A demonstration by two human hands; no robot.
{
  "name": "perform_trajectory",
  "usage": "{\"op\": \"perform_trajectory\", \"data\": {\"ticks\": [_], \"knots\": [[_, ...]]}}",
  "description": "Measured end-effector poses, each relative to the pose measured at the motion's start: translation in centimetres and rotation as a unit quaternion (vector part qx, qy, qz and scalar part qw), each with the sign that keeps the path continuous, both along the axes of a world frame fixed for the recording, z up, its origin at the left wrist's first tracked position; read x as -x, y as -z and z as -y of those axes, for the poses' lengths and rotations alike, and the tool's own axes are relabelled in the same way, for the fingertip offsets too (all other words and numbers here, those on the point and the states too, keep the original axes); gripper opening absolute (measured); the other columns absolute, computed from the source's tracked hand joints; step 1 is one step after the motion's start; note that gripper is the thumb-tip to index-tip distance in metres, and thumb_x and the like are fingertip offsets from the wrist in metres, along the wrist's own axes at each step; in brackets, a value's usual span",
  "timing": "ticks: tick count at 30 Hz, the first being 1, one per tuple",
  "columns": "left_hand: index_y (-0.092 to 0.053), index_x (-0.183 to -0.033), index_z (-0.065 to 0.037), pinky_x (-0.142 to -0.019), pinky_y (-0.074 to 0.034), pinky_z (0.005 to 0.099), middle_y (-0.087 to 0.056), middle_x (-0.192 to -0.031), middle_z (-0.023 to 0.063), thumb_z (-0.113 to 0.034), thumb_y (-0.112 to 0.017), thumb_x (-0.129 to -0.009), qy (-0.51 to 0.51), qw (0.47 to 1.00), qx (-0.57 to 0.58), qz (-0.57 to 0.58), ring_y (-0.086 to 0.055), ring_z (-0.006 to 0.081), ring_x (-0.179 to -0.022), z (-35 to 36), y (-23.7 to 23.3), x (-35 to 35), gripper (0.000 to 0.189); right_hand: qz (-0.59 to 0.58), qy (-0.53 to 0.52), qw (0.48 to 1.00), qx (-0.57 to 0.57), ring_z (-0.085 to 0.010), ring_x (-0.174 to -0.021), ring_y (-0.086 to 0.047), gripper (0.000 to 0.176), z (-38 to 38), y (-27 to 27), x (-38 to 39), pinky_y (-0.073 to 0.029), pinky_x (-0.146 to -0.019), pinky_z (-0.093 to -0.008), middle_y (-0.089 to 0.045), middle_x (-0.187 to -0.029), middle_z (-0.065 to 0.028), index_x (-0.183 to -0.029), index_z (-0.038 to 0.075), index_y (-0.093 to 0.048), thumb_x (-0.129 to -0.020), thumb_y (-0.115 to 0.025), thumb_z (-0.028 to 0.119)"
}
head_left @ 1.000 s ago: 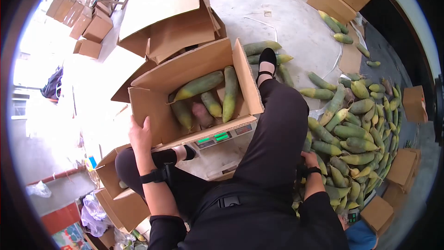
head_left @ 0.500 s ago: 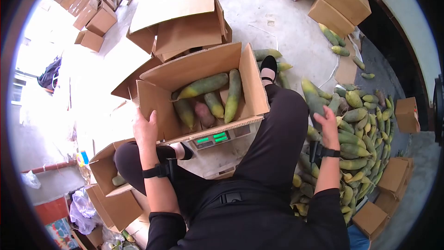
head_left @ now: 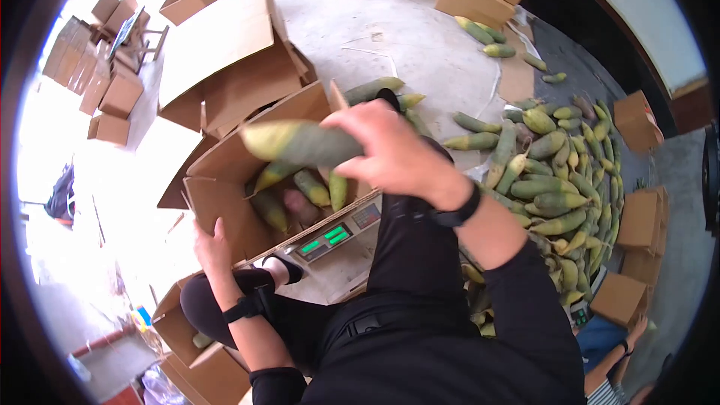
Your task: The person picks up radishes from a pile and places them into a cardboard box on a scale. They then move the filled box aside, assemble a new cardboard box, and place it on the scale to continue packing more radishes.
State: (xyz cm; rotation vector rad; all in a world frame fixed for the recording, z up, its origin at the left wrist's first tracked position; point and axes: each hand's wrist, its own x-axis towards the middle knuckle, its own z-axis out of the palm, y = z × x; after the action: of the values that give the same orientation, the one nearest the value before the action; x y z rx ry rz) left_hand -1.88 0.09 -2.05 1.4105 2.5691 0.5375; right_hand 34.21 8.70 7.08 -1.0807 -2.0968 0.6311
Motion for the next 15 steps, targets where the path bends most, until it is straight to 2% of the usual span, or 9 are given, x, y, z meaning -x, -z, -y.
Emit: {"op": "perform_trajectory", "data": {"ticks": [2,6,9,12,13,15], "knots": [[-0.042,-0.127,0.007,-0.091,-0.042,0.0438,-0.055,-0.116,0.0288,-0.028,-0.062,-0.084,0.018,1.000,-0.008,-0.005,-0.053,0.0419,-0.108,0.0,0.2,0.3,0.059,0.071,-0.038,0.996,0.036,-0.0306,-0.099,-0.052,0.046,0.5,1.1,3.0,-0.043,-0.085,-0.0402,-0.060,-0.100,-0.0109,-0.107,0.007,-0.058,-0.065,-0.072,0.017],[-0.042,-0.127,0.007,-0.093,-0.041,0.0433,-0.054,-0.118,0.0282,-0.029,-0.061,-0.084,0.002,1.000,0.025,-0.013,-0.052,0.0410,-0.111,-0.2,0.1,0.2,0.059,0.196,-0.096,0.975,0.030,-0.0268,-0.095,-0.053,0.034,1.2,4.3,7.9,-0.042,-0.078,-0.0408,-0.059,-0.091,-0.0077,-0.096,0.009,-0.060,-0.065,-0.070,0.019],[-0.041,-0.128,0.008,-0.094,-0.041,0.0428,-0.054,-0.119,0.0279,-0.029,-0.061,-0.085,0.005,0.999,0.023,-0.033,-0.051,0.0409,-0.111,-0.3,0.5,0.5,0.060,0.217,-0.121,0.968,0.047,-0.0257,-0.094,-0.054,0.018,2.0,6.1,9.8,-0.040,-0.076,-0.0418,-0.059,-0.088,-0.0070,-0.087,0.010,-0.062,-0.069,-0.061,0.010],[-0.041,-0.129,0.007,-0.094,-0.041,0.0424,-0.053,-0.120,0.0278,-0.030,-0.060,-0.085,0.002,0.999,0.024,-0.046,-0.051,0.0405,-0.112,-0.3,0.7,0.8,0.061,0.220,-0.130,0.962,0.099,-0.0255,-0.093,-0.055,0.016,2.3,8.3,10.7,-0.039,-0.076,-0.0417,-0.061,-0.086,-0.0065,-0.085,0.012,-0.064,-0.071,-0.058,0.006],[-0.040,-0.129,0.007,-0.094,-0.040,0.0422,-0.053,-0.121,0.0279,-0.031,-0.060,-0.085,-0.001,0.999,0.027,-0.043,-0.051,0.0403,-0.113,-0.3,0.6,0.8,0.062,0.143,-0.134,0.971,0.136,-0.0249,-0.092,-0.056,0.017,2.1,8.8,10.5,-0.039,-0.076,-0.0427,-0.063,-0.083,-0.0059,-0.084,0.013,-0.065,-0.073,-0.055,0.004],[-0.040,-0.129,0.007,-0.094,-0.040,0.0422,-0.053,-0.121,0.0279,-0.031,-0.060,-0.085,-0.002,0.999,0.029,-0.038,-0.050,0.0401,-0.113,-0.2,0.1,0.2,0.062,0.167,-0.120,0.972,0.110,-0.0248,-0.090,-0.058,0.014,1.9,9.4,10.6,-0.039,-0.075,-0.0436,-0.064,-0.083,-0.0069,-0.083,0.011,-0.065,-0.073,-0.056,0.006]]}}
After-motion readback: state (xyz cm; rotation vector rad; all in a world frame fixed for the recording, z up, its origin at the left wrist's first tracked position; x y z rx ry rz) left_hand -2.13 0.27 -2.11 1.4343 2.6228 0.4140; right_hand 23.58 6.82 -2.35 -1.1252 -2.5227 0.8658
